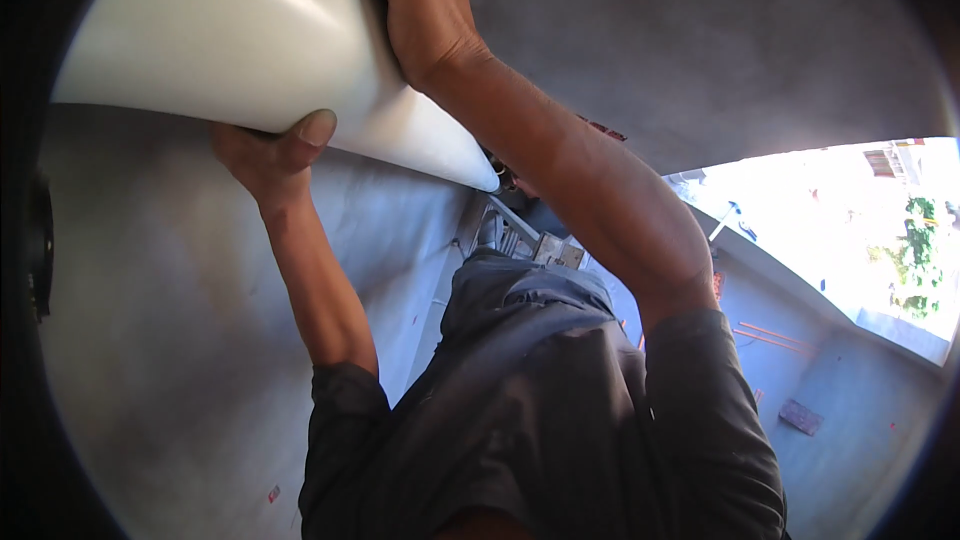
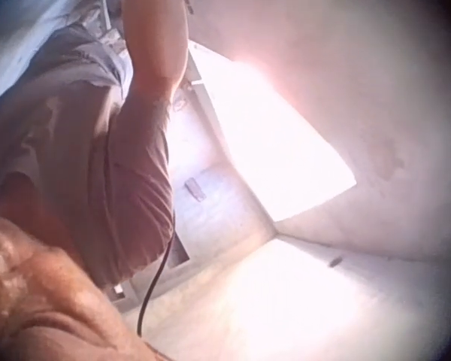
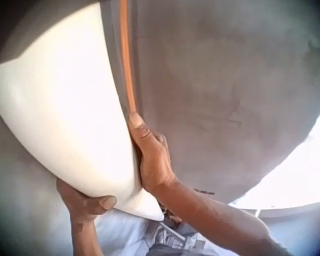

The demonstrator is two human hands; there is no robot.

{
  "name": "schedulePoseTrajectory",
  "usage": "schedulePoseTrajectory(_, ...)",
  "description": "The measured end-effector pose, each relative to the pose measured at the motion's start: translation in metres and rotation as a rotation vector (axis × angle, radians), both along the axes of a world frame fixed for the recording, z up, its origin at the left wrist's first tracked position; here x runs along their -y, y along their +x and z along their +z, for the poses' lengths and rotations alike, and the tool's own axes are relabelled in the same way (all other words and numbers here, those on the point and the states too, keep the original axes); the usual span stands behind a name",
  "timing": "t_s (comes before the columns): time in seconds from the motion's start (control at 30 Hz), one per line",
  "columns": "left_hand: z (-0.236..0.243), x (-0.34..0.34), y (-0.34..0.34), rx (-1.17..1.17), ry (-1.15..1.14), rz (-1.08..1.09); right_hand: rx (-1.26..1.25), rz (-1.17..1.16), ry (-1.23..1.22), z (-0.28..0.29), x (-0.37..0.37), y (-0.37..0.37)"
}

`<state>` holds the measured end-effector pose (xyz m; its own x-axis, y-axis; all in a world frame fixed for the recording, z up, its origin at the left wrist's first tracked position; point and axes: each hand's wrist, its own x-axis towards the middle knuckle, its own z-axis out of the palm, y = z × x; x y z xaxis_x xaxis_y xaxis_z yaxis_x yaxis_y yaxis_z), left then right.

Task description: Installing a large white PVC pipe onto a wall using brackets while standing on a ladder.

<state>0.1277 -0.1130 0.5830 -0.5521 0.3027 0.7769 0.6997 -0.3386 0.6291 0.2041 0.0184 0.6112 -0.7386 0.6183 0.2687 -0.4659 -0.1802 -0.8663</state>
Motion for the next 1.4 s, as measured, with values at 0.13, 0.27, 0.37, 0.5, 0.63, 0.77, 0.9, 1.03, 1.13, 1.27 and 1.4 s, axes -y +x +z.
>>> schedulePoseTrajectory(0.13, -0.011, 0.009, -0.004, 0.04, -0.037, -0.096, -0.005, 0.043, -0.063, 0.001, 0.004, 0.01)
schedulePoseTrajectory(0.27, 0.003, 0.011, -0.002, -0.083, -0.065, -0.019, -0.019, 0.019, -0.048, 0.017, 0.005, 0.013)
schedulePoseTrajectory(0.37, 0.023, 0.008, 0.007, 0.002, -0.026, -0.168, -0.112, 0.069, 0.063, 0.031, 0.001, 0.018)
schedulePoseTrajectory(0.5, 0.024, 0.003, 0.014, 0.003, 0.09, -0.205, -0.113, 0.011, 0.023, 0.04, 0.019, 0.027)
schedulePoseTrajectory(0.63, 0.015, 0.004, 0.006, -0.077, -0.091, -0.227, -0.065, 0.01, 0.035, 0.02, 0.004, 0.024)
schedulePoseTrajectory(0.77, -0.001, -0.004, 0.006, 0.024, 0.065, -0.255, -0.115, 0.022, 0.059, -0.001, -0.004, 0.014)
schedulePoseTrajectory(0.9, -0.005, -0.006, 0.002, 0.046, 0.039, -0.31, -0.035, 0.031, -0.063, -0.007, -0.01, 0.01)
schedulePoseTrajectory(1.03, -0.011, -0.005, -0.001, -0.027, -0.018, -0.284, -0.023, 0.024, -0.082, -0.016, -0.009, 0.007)
schedulePoseTrajectory(1.13, -0.019, -0.005, -0.003, -0.029, -0.011, -0.3, -0.02, 0.005, -0.083, -0.023, -0.008, 0.005)
schedulePoseTrajectory(1.27, -0.027, -0.007, -0.005, 0.046, -0.01, -0.289, 0.001, 0.016, -0.009, -0.025, -0.012, 0.005)
schedulePoseTrajectory(1.4, -0.033, -0.002, -0.012, 0.068, -0.029, -0.237, 0.021, 0.045, 0.004, -0.024, -0.009, 0.004)
